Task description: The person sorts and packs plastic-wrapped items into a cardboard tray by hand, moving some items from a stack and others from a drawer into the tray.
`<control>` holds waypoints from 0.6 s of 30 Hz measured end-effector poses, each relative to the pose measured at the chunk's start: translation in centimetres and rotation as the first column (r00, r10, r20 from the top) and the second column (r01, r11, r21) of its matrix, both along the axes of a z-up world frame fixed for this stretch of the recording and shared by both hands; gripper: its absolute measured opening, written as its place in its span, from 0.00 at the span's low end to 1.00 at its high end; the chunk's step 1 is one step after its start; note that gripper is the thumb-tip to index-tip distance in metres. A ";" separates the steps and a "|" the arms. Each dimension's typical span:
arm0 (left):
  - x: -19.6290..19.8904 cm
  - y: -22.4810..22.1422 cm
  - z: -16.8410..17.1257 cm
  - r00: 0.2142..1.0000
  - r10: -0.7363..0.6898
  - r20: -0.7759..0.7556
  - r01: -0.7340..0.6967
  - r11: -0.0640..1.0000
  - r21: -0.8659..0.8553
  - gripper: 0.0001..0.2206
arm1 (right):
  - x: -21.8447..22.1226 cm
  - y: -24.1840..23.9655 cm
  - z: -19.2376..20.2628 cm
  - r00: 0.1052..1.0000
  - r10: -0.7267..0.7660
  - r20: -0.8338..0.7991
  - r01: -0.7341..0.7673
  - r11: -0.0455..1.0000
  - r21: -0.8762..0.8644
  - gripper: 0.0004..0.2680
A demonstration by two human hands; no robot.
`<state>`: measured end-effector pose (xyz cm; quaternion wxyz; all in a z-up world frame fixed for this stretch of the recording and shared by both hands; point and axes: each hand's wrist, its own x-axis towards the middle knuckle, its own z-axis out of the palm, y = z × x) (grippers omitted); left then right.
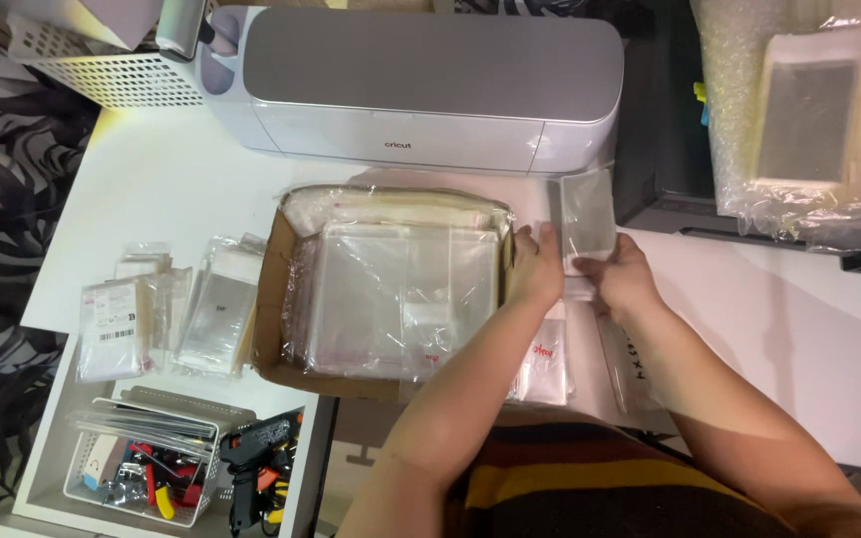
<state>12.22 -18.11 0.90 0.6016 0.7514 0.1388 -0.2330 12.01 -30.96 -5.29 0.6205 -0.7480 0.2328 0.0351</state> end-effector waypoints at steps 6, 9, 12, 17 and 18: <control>1.1 -1.4 -0.7 0.981 -0.013 -0.194 0.035 0.993 0.112 0.37 | -1.2 0.0 -0.3 0.961 -0.038 -0.275 0.028 0.999 -0.041 0.27; 2.3 -2.8 -6.7 0.982 -0.010 -0.190 0.051 0.976 0.210 0.34 | -1.6 1.9 3.4 0.928 0.096 -0.360 -0.230 0.908 -0.351 0.25; 1.9 -3.0 -8.9 0.999 -0.017 -0.052 0.023 0.992 0.128 0.20 | -1.8 1.7 3.1 0.944 0.176 -0.278 -0.266 0.906 -0.329 0.24; -1.5 -1.0 -0.4 0.994 0.093 0.063 -0.069 0.949 -0.309 0.16 | -4.1 3.0 9.0 0.992 0.098 0.081 -0.106 0.990 0.098 0.20; -3.0 0.4 3.2 0.993 0.095 0.064 -0.071 0.949 -0.308 0.16 | -4.9 3.6 10.9 0.992 0.100 0.082 -0.108 0.989 0.099 0.20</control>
